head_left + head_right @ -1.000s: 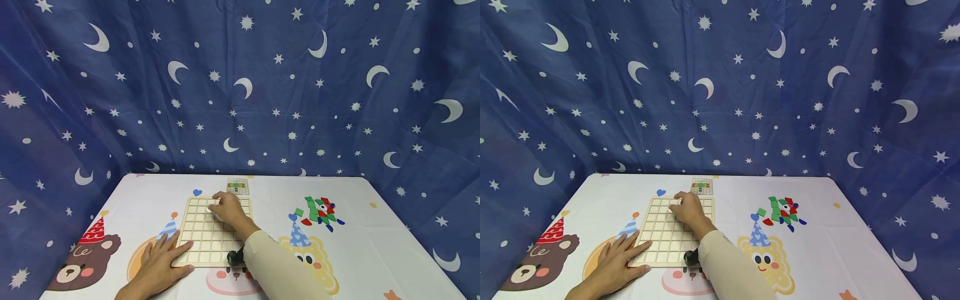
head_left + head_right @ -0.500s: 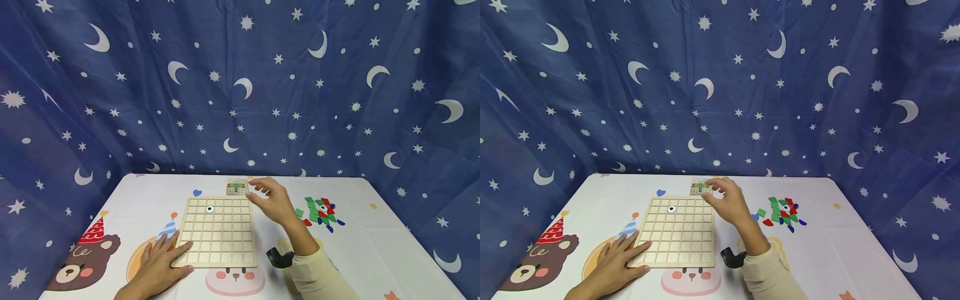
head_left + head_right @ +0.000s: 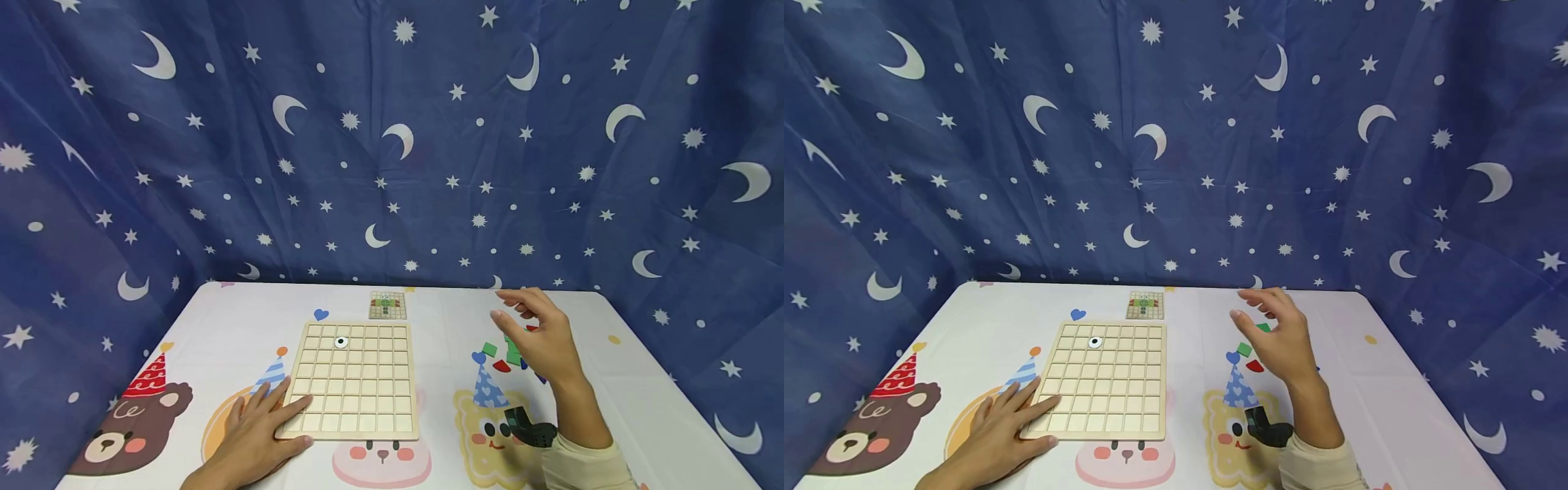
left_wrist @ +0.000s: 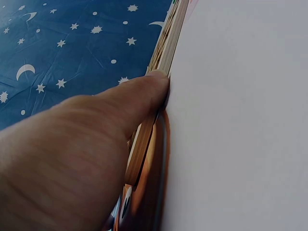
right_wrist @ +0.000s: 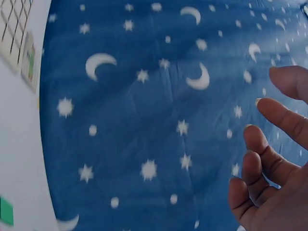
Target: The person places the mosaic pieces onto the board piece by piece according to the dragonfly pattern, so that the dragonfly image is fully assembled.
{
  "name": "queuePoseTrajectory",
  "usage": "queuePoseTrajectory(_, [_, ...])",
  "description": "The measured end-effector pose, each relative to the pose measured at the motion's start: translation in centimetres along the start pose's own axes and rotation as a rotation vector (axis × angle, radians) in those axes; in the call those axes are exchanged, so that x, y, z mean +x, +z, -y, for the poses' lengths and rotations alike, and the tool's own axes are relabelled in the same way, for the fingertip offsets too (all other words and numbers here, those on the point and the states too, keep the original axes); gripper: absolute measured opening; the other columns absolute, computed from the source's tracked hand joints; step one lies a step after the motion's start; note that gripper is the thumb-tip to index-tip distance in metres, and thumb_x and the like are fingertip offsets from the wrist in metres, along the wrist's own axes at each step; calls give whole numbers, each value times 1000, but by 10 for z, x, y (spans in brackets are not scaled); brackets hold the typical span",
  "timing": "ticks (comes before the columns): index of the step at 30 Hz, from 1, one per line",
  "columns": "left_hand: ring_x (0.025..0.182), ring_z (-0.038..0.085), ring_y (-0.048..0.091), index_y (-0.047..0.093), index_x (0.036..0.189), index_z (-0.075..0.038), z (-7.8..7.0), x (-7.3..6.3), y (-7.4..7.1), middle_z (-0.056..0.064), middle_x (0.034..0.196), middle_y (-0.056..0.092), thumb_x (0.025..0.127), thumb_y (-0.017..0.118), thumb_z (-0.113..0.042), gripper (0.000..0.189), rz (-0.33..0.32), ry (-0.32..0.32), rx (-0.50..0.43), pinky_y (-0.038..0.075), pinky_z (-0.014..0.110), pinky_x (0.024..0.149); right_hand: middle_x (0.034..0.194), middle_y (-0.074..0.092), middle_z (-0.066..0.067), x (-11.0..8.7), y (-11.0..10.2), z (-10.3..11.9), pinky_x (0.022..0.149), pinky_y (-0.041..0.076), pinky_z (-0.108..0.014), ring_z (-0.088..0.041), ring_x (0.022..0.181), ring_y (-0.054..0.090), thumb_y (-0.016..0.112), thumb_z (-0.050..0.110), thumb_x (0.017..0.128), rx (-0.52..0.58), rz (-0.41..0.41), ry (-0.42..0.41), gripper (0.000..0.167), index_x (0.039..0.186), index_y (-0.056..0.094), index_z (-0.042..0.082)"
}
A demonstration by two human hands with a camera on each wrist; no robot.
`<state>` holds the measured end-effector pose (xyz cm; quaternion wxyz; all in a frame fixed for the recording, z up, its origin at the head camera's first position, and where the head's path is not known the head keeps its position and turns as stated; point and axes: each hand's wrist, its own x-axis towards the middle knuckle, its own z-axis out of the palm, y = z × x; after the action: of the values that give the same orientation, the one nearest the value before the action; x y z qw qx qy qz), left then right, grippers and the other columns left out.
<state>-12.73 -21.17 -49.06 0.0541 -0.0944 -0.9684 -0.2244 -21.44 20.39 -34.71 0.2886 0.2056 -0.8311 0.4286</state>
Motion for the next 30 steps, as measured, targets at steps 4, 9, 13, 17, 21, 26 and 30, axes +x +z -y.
queuePoseTrajectory(4, [136, 46, 25, 61, 132, -33, 1, -1, 0, 10, 150, 38, 77, 68, -65, 64, -8, 6, -4, 10, 72, 98, 92, 58, -17, 2, -14, 8, 76, 40, -28, -11, 83, 46, 69, -9, 83, -4, -55, 44, 31, 113, 65, -8])
queuePoseTrajectory(9, [136, 45, 24, 62, 131, -34, 1, -2, 1, 10, 150, 38, 77, 69, -63, 62, -26, 24, -9, 10, 73, 97, 96, 58, -19, 5, -22, -17, 76, 39, -27, -17, 84, 46, 67, -4, 87, 21, -131, 113, 30, 116, 65, -5])
queuePoseTrajectory(13, [136, 45, 24, 61, 132, -35, 2, -1, 1, 9, 150, 38, 77, 68, -64, 62, -20, 23, -3, 10, 72, 98, 100, 58, -17, 5, -22, -53, 76, 38, -27, -17, 85, 46, 66, 1, 89, 0, -170, 214, 30, 119, 66, 0])
queuePoseTrajectory(17, [136, 45, 24, 61, 132, -34, 1, -1, 0, 9, 150, 38, 77, 68, -64, 63, -7, 18, -3, 10, 72, 98, 97, 58, -10, 0, -24, -82, 74, 37, -23, -15, 83, 46, 65, 10, 92, -31, -191, 289, 30, 121, 65, 3])
queuePoseTrajectory(21, [136, 44, 23, 61, 132, -34, 0, 0, -1, 9, 150, 38, 77, 68, -65, 63, -4, 17, -3, 10, 72, 98, 96, 57, -7, -8, -25, -133, 70, 39, -21, -17, 82, 47, 65, 22, 94, -46, -197, 349, 32, 123, 66, 9])
queuePoseTrajectory(26, [136, 44, 24, 62, 132, -34, 0, 0, 0, 8, 150, 38, 77, 67, -66, 64, -8, 14, -2, 10, 71, 98, 98, 58, -4, -25, -18, -213, 59, 38, -20, -16, 83, 46, 65, 42, 91, -96, -155, 428, 35, 122, 68, 25])
queuePoseTrajectory(30, [136, 44, 25, 61, 132, -34, 1, 0, -1, 8, 150, 38, 77, 66, -67, 64, -10, 16, 1, 10, 71, 98, 103, 59, -11, -32, -10, -223, 59, 41, -26, -23, 84, 48, 61, 38, 95, -175, -76, 507, 35, 123, 67, 19])
